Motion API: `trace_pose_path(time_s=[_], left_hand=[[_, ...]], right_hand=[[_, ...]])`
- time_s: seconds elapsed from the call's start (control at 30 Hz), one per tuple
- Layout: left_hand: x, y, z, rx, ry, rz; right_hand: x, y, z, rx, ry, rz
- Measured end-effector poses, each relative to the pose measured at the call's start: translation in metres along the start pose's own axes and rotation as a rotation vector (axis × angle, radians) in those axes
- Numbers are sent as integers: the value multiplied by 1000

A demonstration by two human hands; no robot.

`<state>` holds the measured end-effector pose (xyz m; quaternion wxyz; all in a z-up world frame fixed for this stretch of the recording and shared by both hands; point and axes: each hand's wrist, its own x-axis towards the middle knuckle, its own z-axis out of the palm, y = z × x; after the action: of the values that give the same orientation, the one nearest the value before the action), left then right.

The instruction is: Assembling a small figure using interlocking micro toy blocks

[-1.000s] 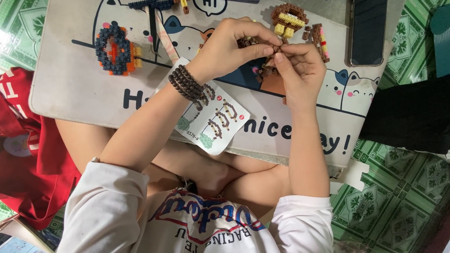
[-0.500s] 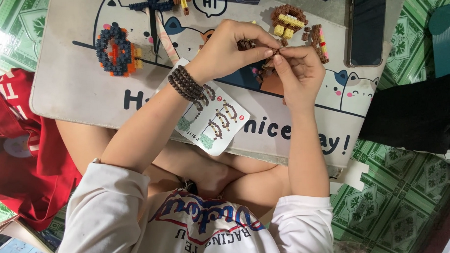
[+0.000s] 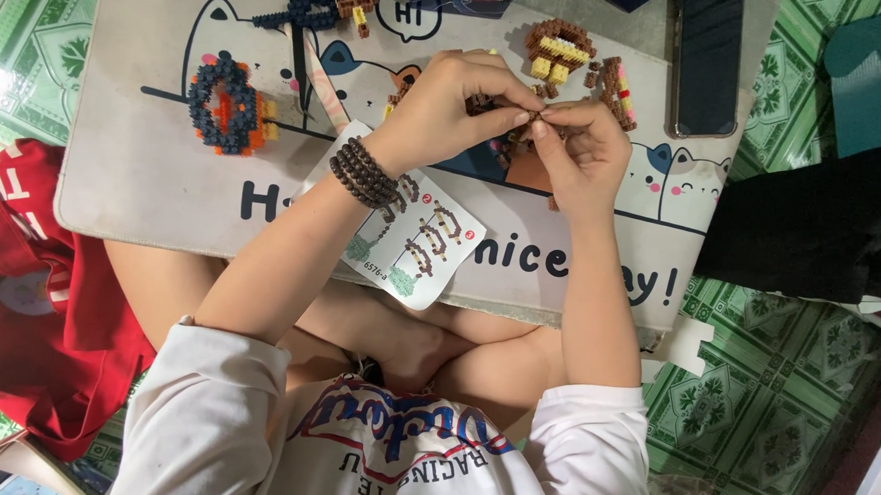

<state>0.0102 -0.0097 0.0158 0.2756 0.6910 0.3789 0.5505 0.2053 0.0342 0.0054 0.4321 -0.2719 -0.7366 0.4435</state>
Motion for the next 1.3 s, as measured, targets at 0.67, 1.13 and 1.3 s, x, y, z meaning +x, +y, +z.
trace_pose_path(time_s=[0.67, 1.13, 1.3], left_hand=[[5, 24, 4, -146, 80, -206], [7, 24, 8, -192, 131, -151], [8, 24, 8, -196, 118, -162]], right_hand=[[5, -17, -4, 158, 7, 62], [7, -6, 4, 166, 62, 40], [5, -7, 4, 191, 71, 64]])
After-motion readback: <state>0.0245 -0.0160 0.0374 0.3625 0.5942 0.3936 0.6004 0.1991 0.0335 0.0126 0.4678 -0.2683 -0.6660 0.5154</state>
